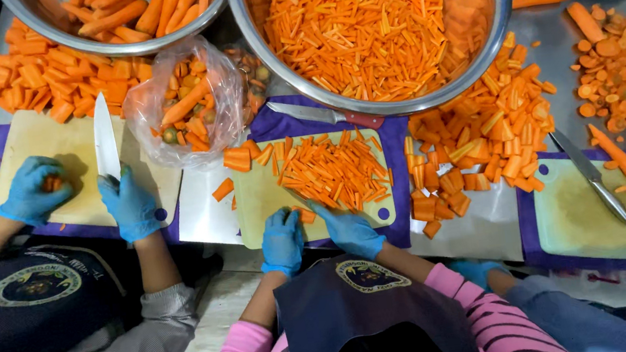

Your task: The person cuts carrot segments into thin sticks with a knife on a cutting board, then gathers the cut sticks and transfers them into a large metal bowl, repeating with more carrot pieces from the table.

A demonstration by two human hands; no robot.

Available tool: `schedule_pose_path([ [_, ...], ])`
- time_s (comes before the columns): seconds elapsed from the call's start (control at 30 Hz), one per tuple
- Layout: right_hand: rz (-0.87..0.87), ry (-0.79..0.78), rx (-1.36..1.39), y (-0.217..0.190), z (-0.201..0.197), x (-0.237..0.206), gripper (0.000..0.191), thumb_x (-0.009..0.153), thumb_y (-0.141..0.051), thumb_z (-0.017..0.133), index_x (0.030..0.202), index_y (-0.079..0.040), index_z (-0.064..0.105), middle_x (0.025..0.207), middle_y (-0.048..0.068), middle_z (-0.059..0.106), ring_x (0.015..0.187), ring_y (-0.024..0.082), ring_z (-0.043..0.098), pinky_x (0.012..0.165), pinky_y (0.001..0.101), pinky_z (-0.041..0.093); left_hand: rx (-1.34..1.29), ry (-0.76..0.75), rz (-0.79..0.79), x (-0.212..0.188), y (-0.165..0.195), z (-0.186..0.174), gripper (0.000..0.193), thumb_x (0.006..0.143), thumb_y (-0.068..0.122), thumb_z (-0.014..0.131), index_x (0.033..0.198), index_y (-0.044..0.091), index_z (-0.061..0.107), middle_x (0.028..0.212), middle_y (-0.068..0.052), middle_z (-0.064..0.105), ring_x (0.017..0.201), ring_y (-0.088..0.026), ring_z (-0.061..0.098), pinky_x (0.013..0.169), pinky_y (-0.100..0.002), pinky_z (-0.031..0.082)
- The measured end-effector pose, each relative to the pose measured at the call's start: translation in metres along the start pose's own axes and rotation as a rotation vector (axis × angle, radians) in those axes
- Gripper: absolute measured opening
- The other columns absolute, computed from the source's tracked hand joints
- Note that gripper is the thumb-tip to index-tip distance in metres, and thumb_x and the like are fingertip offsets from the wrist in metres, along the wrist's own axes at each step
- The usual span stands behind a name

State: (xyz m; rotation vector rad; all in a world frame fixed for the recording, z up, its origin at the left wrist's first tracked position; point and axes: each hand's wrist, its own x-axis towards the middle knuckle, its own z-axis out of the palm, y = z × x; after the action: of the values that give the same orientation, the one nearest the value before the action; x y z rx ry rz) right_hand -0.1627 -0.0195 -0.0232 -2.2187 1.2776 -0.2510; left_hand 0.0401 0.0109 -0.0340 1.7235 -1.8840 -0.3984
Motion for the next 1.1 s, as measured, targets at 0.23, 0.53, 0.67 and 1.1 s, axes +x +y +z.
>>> schedule_pose_path([
  [0.23, -0.01, -0.086, -0.065, -0.001, -0.008, 0.0, 0.078, 0.087, -0.008, 0.053, 0.16, -0.029, 0.033, 0.07, 0.019, 0.067, 0.055, 0.039, 0.065, 0.048, 0.053, 0.048, 0.051, -0.172, 0.005, 0.019, -0.001, 0.003, 0.031, 0.088, 0.009, 0.061, 0.118, 0.007, 0.07, 0.116, -0.014, 0.065, 0.106, -0.036, 0.063, 0.085, -0.045, 0.055],
  [0.53, 0.027, -0.118, -0.025, -0.016, -0.004, 0.027, 0.084, 0.089, -0.008, 0.055, 0.163, -0.025, 0.022, 0.063, 0.017, 0.065, 0.051, 0.036, 0.064, 0.047, 0.0523, 0.048, 0.088, -0.122, -0.032, 0.026, 0.0, 0.004, 0.021, 0.086, 0.011, 0.063, 0.106, 0.01, 0.071, 0.113, -0.009, 0.067, 0.102, -0.033, 0.065, 0.082, -0.046, 0.057],
  [0.67, 0.073, -0.17, -0.032, -0.019, -0.003, 0.022, 0.079, 0.091, -0.011, 0.054, 0.162, -0.031, 0.028, 0.062, 0.019, 0.064, 0.051, 0.037, 0.064, 0.047, 0.0528, 0.047, 0.014, -0.096, -0.011, 0.023, -0.003, 0.002, 0.028, 0.083, 0.009, 0.063, 0.11, 0.01, 0.071, 0.116, -0.01, 0.068, 0.104, -0.034, 0.065, 0.083, -0.045, 0.056],
  [1.1, -0.078, -0.036, -0.147, -0.024, 0.005, 0.023, 0.081, 0.087, -0.006, 0.053, 0.162, -0.027, 0.03, 0.06, 0.013, 0.062, 0.048, 0.033, 0.062, 0.046, 0.0506, 0.047, -0.092, -0.027, -0.017, 0.019, -0.008, -0.001, 0.023, 0.084, 0.013, 0.068, 0.107, 0.01, 0.073, 0.115, -0.012, 0.07, 0.103, -0.037, 0.066, 0.084, -0.045, 0.056],
])
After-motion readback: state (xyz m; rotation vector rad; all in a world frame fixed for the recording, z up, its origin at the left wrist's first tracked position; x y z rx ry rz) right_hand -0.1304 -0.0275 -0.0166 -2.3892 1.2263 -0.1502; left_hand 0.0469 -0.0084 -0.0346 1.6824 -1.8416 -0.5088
